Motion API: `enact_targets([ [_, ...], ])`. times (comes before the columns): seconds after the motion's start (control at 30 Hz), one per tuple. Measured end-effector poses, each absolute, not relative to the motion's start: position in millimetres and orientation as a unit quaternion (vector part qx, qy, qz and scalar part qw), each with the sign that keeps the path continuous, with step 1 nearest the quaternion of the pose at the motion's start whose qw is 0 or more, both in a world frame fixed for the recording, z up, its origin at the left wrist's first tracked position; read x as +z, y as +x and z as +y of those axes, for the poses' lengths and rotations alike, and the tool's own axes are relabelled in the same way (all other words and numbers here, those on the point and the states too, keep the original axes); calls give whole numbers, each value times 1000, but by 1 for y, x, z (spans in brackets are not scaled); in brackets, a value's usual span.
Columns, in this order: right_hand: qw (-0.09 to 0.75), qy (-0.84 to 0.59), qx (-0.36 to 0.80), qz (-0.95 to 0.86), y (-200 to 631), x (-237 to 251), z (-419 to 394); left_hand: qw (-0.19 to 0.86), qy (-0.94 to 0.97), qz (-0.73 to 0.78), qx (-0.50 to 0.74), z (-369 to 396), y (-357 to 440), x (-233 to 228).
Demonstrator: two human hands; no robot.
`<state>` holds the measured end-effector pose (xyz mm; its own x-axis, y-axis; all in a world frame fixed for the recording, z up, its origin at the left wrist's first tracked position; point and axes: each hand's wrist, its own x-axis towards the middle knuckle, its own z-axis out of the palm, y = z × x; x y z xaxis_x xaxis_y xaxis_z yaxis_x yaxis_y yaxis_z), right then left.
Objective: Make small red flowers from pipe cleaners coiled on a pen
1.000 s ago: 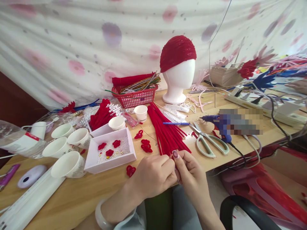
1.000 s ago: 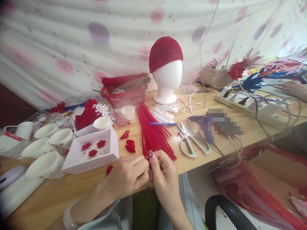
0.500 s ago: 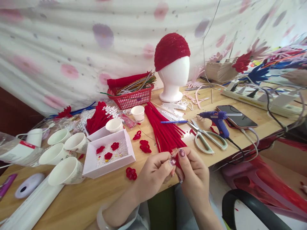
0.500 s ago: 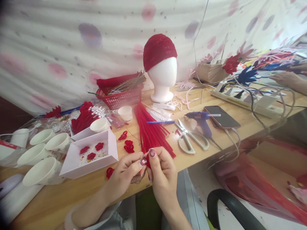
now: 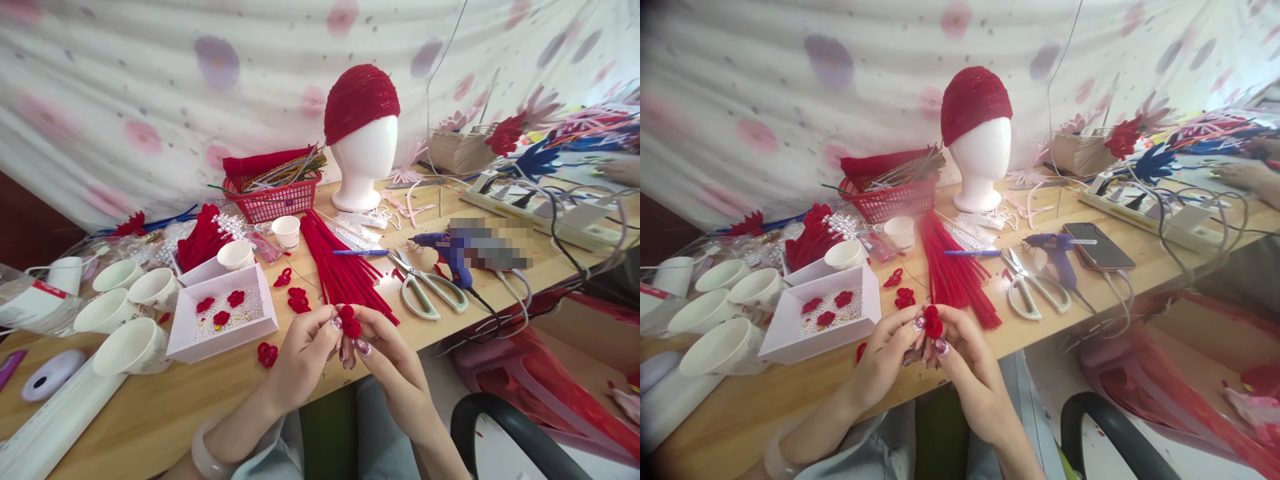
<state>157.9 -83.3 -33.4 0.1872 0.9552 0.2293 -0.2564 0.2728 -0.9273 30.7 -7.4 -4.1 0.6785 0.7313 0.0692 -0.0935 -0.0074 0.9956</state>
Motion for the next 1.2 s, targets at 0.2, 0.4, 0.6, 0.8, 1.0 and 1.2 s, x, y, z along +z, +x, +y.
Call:
enact_targets([
  [0.2,661,-416,412,-469,157,-38,-83,632,654,257,326,-9,30,1],
  [0.4,638,-474,309,-522,159,-41,-80,598,682,274,320,-9,29,-1],
  [0.6,647,-482,298,-511,161,-38,-77,578,692,298,314,-10,29,1],
  [0.8,642,-444,379,-497,167,-40,-81,690,599,293,282,-6,28,-1],
  [1.0,657,-427,379,-492,165,-38,-78,696,595,295,275,-6,28,-4],
  [1.2,654,-425,380,-497,165,-36,-79,672,617,286,294,-7,29,0],
])
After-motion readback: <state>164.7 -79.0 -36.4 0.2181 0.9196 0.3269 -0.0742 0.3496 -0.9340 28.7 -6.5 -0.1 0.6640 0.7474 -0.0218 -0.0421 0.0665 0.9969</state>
